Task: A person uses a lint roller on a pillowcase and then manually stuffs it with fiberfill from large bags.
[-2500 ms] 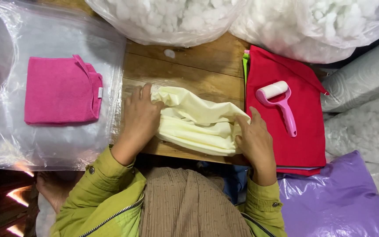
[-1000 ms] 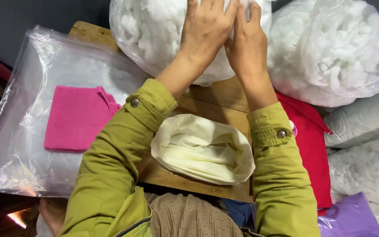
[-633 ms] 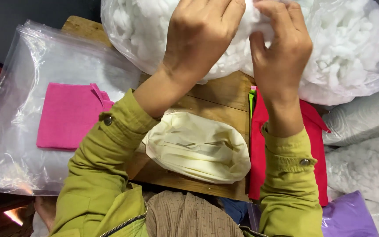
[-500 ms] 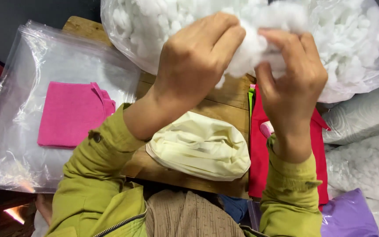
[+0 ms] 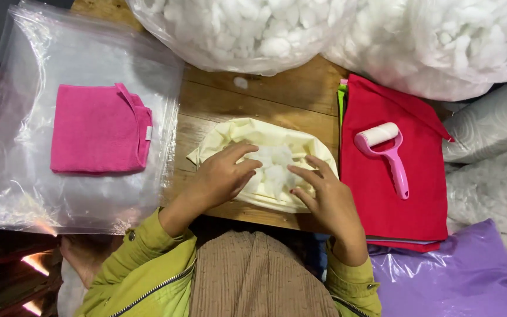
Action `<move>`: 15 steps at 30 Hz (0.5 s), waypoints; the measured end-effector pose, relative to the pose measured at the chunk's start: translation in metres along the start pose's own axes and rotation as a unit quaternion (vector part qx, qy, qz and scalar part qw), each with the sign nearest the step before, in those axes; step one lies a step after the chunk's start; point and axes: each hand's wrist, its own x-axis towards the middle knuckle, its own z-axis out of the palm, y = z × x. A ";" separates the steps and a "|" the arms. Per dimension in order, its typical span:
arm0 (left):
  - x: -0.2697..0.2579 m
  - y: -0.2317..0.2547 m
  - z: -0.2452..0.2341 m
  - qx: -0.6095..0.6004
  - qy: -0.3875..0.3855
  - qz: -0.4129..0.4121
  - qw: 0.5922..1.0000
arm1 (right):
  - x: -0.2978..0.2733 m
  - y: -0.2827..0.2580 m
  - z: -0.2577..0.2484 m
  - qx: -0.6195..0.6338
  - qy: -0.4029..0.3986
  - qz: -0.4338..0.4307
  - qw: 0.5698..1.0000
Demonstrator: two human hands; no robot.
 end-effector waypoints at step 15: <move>-0.029 -0.041 0.058 0.073 -0.092 -0.069 0.991 | 0.006 0.057 0.057 0.051 0.083 0.017 0.995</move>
